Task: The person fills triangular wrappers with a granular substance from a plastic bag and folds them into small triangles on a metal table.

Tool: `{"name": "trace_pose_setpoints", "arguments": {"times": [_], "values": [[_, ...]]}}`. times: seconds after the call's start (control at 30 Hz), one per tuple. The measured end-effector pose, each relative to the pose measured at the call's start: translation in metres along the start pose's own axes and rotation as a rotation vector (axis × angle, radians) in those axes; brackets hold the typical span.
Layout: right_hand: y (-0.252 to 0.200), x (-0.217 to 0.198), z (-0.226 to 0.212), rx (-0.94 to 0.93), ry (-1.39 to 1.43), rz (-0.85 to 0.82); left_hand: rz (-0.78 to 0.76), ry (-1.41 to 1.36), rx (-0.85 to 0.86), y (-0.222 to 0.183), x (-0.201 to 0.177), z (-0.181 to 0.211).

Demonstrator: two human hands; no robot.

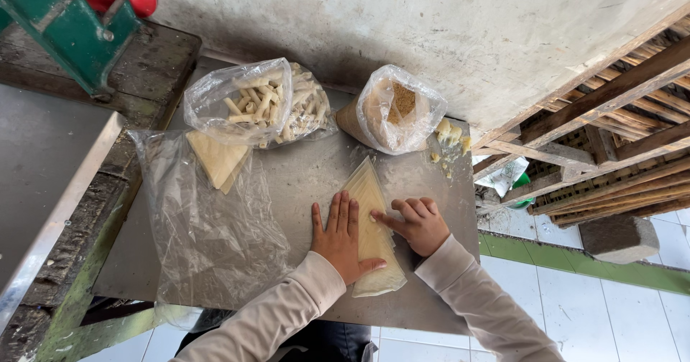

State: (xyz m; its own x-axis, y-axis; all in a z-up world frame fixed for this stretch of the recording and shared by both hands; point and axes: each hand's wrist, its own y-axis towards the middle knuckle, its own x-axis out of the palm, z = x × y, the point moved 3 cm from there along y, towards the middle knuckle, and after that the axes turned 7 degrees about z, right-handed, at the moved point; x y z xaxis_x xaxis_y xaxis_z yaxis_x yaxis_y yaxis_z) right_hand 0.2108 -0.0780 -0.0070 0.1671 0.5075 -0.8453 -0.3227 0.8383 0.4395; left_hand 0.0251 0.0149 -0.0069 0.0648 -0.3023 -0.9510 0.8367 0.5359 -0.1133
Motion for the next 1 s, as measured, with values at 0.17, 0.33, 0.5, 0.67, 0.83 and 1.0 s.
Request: {"name": "trace_pose_setpoints", "arguments": {"times": [0.17,0.33,0.5,0.67,0.83,1.0], "values": [[0.011,-0.023,0.009,0.024,-0.124,-0.077,0.108,-0.002,0.024,0.0,0.005,0.0],[0.016,-0.03,-0.004,-0.088,0.04,-0.092,0.118,0.001,0.022,0.0,0.008,-0.001],[0.023,-0.015,0.007,0.042,0.259,-0.217,0.12,0.006,0.026,0.002,0.008,-0.001],[0.039,0.001,0.024,0.001,0.096,-0.232,0.155,0.003,0.037,0.001,0.009,-0.001],[0.054,0.012,0.036,-0.025,-0.085,-0.197,0.155,-0.005,0.045,0.0,0.01,-0.002],[0.037,0.029,0.062,0.127,-0.275,-0.191,0.134,-0.011,0.049,0.003,0.01,-0.002]]}}
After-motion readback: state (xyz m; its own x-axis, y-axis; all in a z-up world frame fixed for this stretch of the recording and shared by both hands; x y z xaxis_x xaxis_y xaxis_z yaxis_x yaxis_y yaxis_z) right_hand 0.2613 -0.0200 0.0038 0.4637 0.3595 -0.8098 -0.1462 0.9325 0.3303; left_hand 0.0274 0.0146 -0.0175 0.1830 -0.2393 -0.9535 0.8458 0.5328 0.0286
